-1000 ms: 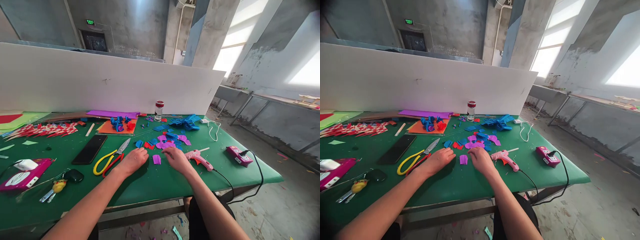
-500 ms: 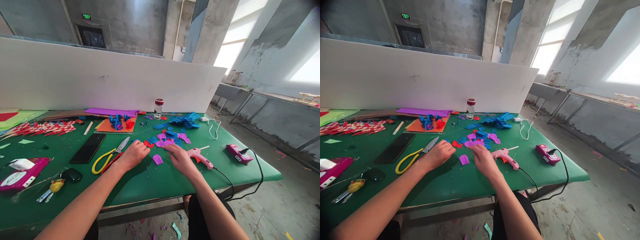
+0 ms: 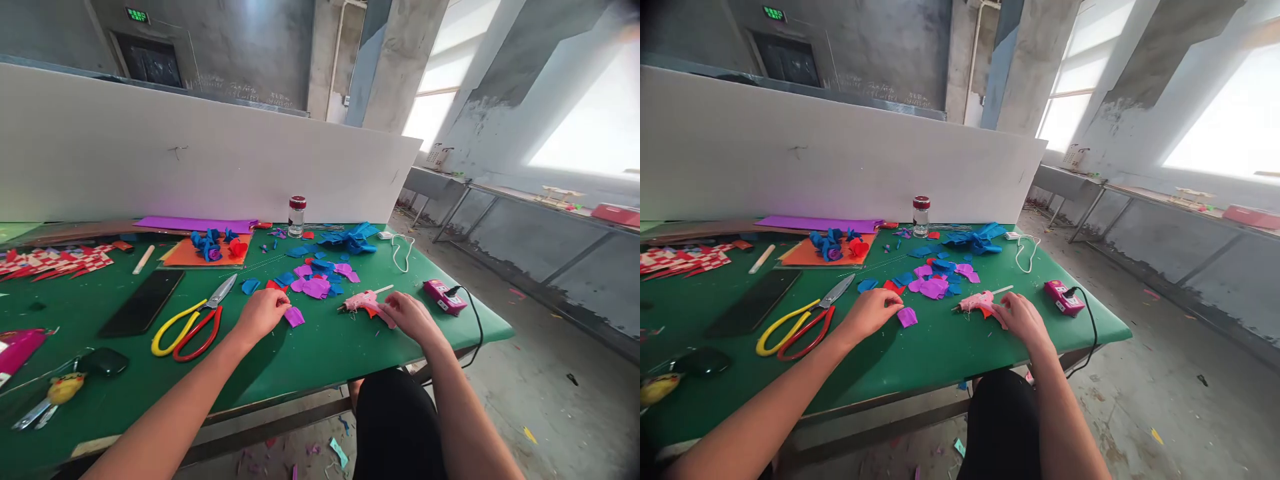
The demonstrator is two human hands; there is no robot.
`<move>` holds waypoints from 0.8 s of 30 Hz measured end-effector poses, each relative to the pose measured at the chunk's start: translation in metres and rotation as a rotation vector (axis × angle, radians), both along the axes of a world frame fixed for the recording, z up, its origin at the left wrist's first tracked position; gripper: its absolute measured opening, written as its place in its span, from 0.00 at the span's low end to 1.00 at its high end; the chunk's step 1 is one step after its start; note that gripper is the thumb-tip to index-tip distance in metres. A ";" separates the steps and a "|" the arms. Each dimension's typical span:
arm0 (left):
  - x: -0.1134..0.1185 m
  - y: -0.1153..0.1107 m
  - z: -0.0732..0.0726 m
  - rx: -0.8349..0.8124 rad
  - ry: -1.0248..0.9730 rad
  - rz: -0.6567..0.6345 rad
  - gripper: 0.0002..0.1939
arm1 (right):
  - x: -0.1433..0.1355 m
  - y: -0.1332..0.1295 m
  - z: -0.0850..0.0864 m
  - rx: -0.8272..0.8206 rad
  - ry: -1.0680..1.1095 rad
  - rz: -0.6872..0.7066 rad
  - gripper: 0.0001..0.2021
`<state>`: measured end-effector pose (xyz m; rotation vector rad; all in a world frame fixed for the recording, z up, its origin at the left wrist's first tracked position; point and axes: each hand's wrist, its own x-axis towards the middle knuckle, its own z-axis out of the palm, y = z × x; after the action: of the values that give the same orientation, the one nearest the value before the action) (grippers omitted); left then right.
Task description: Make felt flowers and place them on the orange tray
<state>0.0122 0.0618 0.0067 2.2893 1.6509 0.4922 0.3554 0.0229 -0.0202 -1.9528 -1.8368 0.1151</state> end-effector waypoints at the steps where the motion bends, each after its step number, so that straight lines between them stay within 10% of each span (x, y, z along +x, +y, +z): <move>1: 0.001 0.003 -0.003 -0.013 0.005 0.011 0.08 | 0.001 0.000 -0.005 -0.039 0.002 0.015 0.17; 13: -0.003 0.003 -0.017 -0.027 0.014 0.039 0.06 | -0.004 0.009 -0.036 0.059 0.016 0.078 0.17; 24: 0.006 -0.001 -0.029 0.056 0.020 -0.082 0.09 | -0.030 -0.004 0.021 0.217 0.443 0.034 0.16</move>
<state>0.0183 0.0607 -0.0222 2.3983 1.5642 0.5053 0.3259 0.0185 0.0011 -1.5939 -1.5214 0.3182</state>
